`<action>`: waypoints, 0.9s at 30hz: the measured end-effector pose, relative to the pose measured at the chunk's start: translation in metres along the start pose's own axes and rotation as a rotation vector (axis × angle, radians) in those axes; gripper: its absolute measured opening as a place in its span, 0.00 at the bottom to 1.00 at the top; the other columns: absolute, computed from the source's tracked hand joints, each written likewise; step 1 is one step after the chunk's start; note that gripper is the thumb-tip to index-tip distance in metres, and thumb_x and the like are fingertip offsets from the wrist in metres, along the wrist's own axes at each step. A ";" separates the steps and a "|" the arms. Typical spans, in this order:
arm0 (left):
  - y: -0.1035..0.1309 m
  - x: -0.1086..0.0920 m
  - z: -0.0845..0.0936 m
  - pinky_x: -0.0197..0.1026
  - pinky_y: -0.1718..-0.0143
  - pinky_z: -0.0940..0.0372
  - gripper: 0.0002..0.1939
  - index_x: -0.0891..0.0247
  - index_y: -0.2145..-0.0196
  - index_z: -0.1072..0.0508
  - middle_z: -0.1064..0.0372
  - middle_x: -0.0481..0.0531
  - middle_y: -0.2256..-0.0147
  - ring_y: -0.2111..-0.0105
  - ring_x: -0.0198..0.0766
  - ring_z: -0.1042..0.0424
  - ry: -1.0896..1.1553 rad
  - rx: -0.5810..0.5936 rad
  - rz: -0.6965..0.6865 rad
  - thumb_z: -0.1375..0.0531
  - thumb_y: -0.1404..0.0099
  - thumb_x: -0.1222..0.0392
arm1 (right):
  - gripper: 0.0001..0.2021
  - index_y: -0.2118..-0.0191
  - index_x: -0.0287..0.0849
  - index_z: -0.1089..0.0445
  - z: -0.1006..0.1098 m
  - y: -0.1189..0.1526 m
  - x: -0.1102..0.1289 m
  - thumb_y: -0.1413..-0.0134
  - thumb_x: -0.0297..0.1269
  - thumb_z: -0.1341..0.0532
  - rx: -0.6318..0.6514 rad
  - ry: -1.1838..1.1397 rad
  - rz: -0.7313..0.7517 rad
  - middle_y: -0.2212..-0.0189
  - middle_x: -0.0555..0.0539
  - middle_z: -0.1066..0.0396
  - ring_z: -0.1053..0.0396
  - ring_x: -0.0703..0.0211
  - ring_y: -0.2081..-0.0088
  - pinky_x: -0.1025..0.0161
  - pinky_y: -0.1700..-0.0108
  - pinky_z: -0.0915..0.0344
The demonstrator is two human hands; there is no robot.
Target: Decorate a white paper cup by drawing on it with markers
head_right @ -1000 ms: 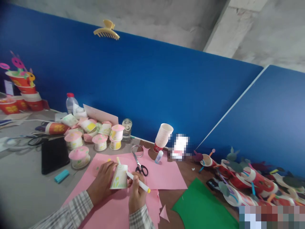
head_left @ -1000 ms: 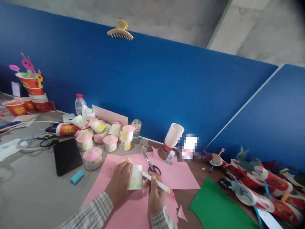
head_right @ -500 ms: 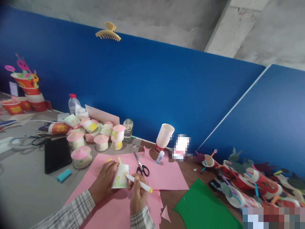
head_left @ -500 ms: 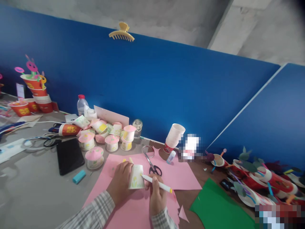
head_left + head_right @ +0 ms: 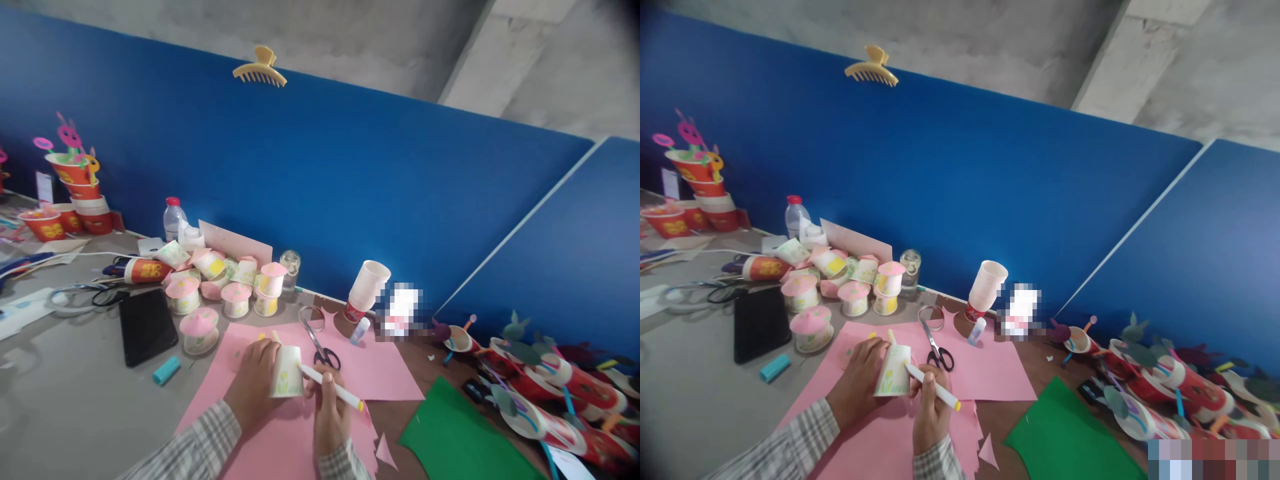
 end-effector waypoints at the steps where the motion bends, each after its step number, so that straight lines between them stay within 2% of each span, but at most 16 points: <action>1: 0.000 -0.001 0.001 0.50 0.60 0.38 0.28 0.59 0.58 0.42 0.37 0.51 0.62 0.60 0.47 0.37 -0.006 -0.008 -0.007 0.42 0.56 0.46 | 0.16 0.72 0.41 0.29 0.000 0.000 0.000 0.51 0.48 0.47 -0.003 0.006 -0.001 0.88 0.54 0.36 0.38 0.60 0.84 0.66 0.82 0.38; 5: -0.001 -0.003 0.004 0.49 0.60 0.37 0.27 0.59 0.58 0.41 0.37 0.51 0.63 0.60 0.47 0.37 -0.025 -0.032 -0.021 0.42 0.55 0.46 | 0.16 0.72 0.41 0.29 -0.001 -0.001 -0.001 0.52 0.48 0.46 0.008 0.036 -0.003 0.87 0.53 0.36 0.37 0.59 0.84 0.66 0.81 0.38; 15: -0.002 0.000 0.000 0.50 0.61 0.38 0.27 0.57 0.58 0.42 0.38 0.50 0.62 0.61 0.47 0.37 0.030 0.021 0.040 0.42 0.55 0.45 | 0.17 0.73 0.40 0.28 -0.007 -0.002 0.014 0.53 0.50 0.46 0.018 0.127 0.044 0.87 0.53 0.35 0.37 0.59 0.85 0.66 0.82 0.38; 20: -0.002 -0.003 0.001 0.50 0.59 0.38 0.25 0.57 0.59 0.41 0.38 0.50 0.62 0.61 0.46 0.37 0.015 0.024 -0.018 0.41 0.54 0.47 | 0.18 0.73 0.40 0.28 -0.008 -0.001 0.014 0.54 0.50 0.46 0.029 0.131 0.056 0.88 0.53 0.35 0.37 0.58 0.85 0.65 0.81 0.38; 27: -0.002 -0.001 0.000 0.49 0.61 0.38 0.28 0.59 0.59 0.41 0.38 0.51 0.63 0.61 0.47 0.37 0.008 0.012 -0.003 0.41 0.56 0.46 | 0.18 0.74 0.41 0.28 -0.010 0.000 0.020 0.53 0.50 0.46 0.063 0.149 0.099 0.88 0.54 0.36 0.37 0.59 0.84 0.65 0.80 0.38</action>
Point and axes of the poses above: each hand's wrist, its own y-axis away from the middle knuckle, its own z-axis out of the back of the hand, x = y × z, the point moved 7 cm from there along -y, towards the middle knuckle
